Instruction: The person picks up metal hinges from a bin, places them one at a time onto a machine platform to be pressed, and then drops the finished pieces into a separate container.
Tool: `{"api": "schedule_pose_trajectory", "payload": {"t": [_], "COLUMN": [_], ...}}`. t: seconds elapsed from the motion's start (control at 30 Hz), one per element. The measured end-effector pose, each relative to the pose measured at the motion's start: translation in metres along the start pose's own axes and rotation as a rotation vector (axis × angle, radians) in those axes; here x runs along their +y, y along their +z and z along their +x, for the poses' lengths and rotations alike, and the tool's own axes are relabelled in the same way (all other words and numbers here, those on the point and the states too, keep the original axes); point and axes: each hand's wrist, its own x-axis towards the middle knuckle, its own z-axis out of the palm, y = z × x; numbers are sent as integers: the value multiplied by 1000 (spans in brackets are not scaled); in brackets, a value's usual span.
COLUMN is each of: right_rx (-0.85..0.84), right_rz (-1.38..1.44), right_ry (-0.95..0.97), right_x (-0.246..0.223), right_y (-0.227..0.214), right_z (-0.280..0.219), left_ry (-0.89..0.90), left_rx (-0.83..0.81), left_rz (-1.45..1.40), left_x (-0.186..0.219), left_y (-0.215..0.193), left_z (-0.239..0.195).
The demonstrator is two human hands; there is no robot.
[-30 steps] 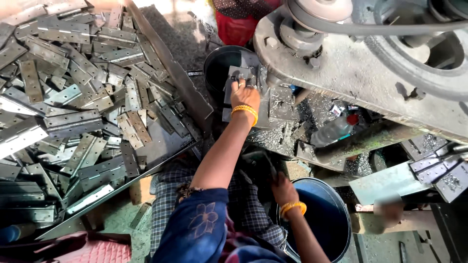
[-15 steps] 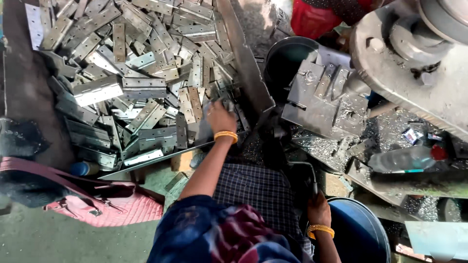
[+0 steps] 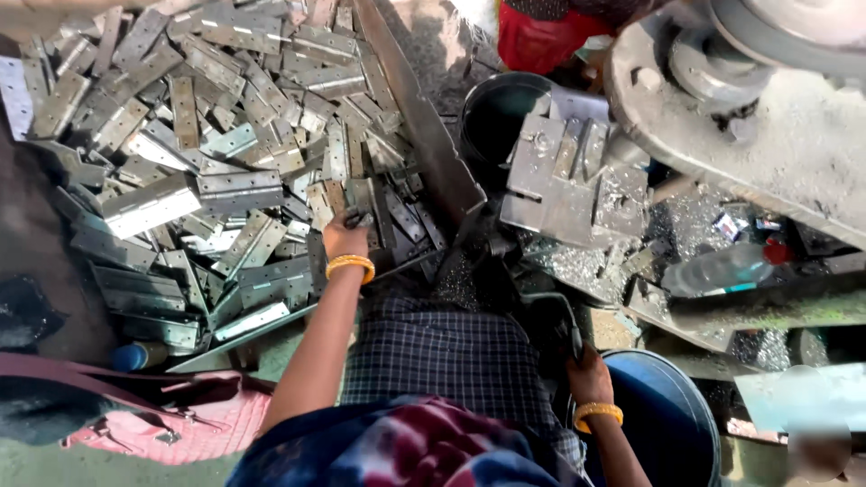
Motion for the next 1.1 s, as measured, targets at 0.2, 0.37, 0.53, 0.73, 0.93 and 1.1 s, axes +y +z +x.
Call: {"api": "schedule_pose_trajectory", "payload": {"t": [0.2,0.37,0.53,0.73,0.93,1.1], "right_rx": [103,85,75,-26,64,26], "right_rz": [55,13,-41,-212,-41,-157], "right_ry": [-149,-65,-141,-203,-48,-103], "right_x": [-12,-8,-20,-40,-24,-12], "right_y": [-3,-3,-28,-42,0,-30], "right_z": [-1,-4,18,21,9,29], "left_ry": [257,780,589,850,823,1006], "left_rx": [-663,-338,-591,-565,-517,-452], "left_rz": [-378,336,715,958,905,1023], "left_x": [142,179,195,208,216,205], "left_y": [29,155,148,136,134,151], "left_z": [-119,-180,-208,-182,-164,-171]}}
